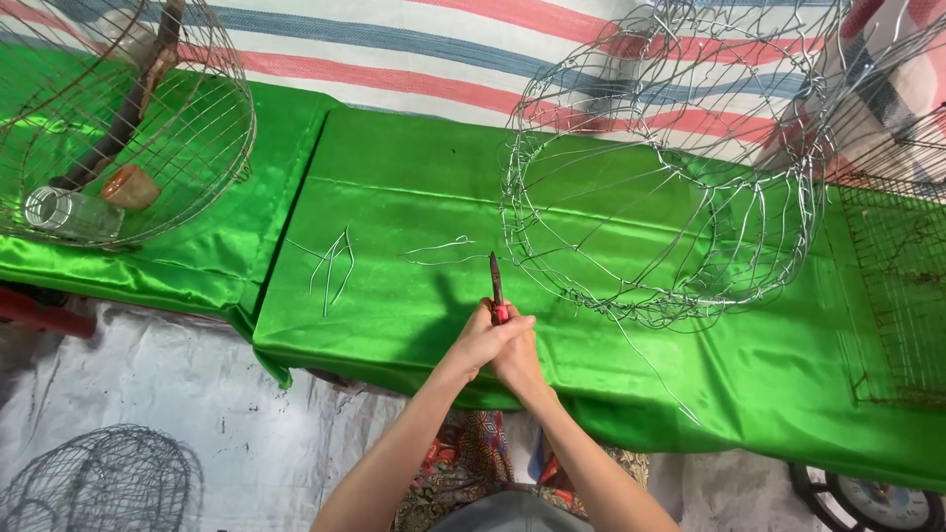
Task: Cutting and bending metal wire to assemble or repair wire bird cages on a workspace.
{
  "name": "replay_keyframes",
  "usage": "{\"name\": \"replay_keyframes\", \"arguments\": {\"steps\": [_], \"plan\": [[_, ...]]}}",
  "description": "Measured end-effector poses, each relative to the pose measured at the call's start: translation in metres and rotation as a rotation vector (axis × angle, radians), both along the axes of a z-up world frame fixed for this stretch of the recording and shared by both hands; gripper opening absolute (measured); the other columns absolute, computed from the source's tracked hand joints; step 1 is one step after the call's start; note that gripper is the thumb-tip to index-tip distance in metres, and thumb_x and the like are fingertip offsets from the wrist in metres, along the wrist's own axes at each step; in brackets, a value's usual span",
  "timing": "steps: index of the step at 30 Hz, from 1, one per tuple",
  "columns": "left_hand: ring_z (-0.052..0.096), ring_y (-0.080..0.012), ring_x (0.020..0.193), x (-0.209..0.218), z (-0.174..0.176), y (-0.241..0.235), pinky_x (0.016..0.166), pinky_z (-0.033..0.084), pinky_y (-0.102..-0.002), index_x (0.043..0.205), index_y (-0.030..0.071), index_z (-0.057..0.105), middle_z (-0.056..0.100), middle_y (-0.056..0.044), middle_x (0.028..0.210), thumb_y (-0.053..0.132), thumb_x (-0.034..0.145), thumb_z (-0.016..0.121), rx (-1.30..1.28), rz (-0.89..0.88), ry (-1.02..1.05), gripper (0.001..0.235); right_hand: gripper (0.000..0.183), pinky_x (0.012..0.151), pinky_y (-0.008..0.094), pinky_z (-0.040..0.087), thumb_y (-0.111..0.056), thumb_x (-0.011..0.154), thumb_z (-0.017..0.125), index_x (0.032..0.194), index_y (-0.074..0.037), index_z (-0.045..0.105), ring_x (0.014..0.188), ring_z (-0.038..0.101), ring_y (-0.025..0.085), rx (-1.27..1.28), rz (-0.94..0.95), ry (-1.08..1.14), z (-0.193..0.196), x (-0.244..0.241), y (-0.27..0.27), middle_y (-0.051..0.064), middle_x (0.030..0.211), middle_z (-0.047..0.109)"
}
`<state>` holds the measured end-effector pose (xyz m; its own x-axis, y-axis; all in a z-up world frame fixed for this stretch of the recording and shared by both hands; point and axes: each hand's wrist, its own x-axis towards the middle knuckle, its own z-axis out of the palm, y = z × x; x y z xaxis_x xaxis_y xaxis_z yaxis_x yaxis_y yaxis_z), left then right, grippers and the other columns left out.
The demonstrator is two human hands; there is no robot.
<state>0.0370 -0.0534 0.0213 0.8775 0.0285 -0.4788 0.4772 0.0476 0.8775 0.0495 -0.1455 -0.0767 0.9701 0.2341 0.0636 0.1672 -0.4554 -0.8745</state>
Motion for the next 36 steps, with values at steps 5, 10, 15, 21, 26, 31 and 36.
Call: {"name": "replay_keyframes", "arguments": {"steps": [5,10,15,21,26,31,36], "plan": [[0.064,-0.0335,0.113,0.008,-0.006,0.000,0.094,0.052,-0.046,0.113,0.002,0.057,0.063,-0.021,0.115,0.054,0.075,0.087,0.079,-0.046,0.029,0.071,0.033,0.077,0.045,0.048,-0.014,0.076,0.070,0.107,-0.011,0.059,0.079,0.066,0.033,-0.001,0.012,0.028,0.002,0.001,-0.005,0.013,0.086,0.071],[0.061,-0.0445,0.121,0.006,0.031,0.004,0.099,0.050,-0.054,0.120,-0.008,0.053,0.059,-0.032,0.122,0.056,0.071,0.085,0.099,-0.124,0.013,0.087,0.031,0.077,0.046,0.048,-0.015,0.077,0.069,0.106,-0.011,0.059,0.079,0.066,0.033,0.006,0.014,0.055,0.002,-0.002,-0.008,0.013,0.086,0.071],[0.064,-0.0411,0.113,0.011,-0.013,0.002,0.092,0.052,-0.051,0.109,0.000,0.055,0.063,-0.027,0.115,0.051,0.073,0.086,0.173,-0.062,0.027,0.070,0.029,0.076,0.047,0.047,-0.016,0.078,0.069,0.105,-0.010,0.060,0.079,0.066,0.034,0.011,0.009,0.089,0.010,0.003,0.010,0.014,0.085,0.071],[0.066,-0.0387,0.117,0.017,-0.018,0.000,0.092,0.055,-0.049,0.111,0.007,0.058,0.068,-0.023,0.118,0.060,0.087,0.070,0.234,-0.061,0.108,0.060,0.027,0.076,0.048,0.047,-0.017,0.079,0.068,0.105,-0.010,0.061,0.080,0.067,0.035,0.008,0.004,0.123,0.014,0.000,0.007,0.015,0.085,0.071],[0.068,-0.0371,0.113,0.018,-0.015,0.004,0.089,0.056,-0.049,0.108,0.007,0.059,0.071,-0.022,0.111,0.060,0.089,0.067,0.291,-0.086,0.091,0.057,0.026,0.076,0.048,0.047,-0.018,0.080,0.067,0.104,-0.009,0.061,0.080,0.067,0.035,0.006,-0.001,0.150,0.021,0.002,0.011,0.015,0.084,0.071],[0.070,-0.0372,0.109,0.019,-0.024,0.006,0.086,0.056,-0.049,0.107,0.008,0.059,0.073,-0.022,0.108,0.056,0.092,0.064,0.305,-0.114,0.075,0.050,0.025,0.075,0.049,0.046,-0.019,0.081,0.066,0.103,-0.009,0.062,0.080,0.067,0.036,0.007,-0.009,0.171,0.027,0.003,0.013,0.016,0.084,0.071],[0.068,-0.0423,0.111,0.020,-0.014,0.010,0.087,0.056,-0.052,0.107,0.004,0.057,0.070,-0.028,0.109,0.046,0.092,0.060,0.298,-0.087,0.066,0.045,0.024,0.075,0.050,0.046,-0.020,0.082,0.065,0.102,-0.008,0.063,0.080,0.067,0.036,0.007,-0.021,0.206,0.033,0.006,0.017,0.017,0.084,0.071]]}}
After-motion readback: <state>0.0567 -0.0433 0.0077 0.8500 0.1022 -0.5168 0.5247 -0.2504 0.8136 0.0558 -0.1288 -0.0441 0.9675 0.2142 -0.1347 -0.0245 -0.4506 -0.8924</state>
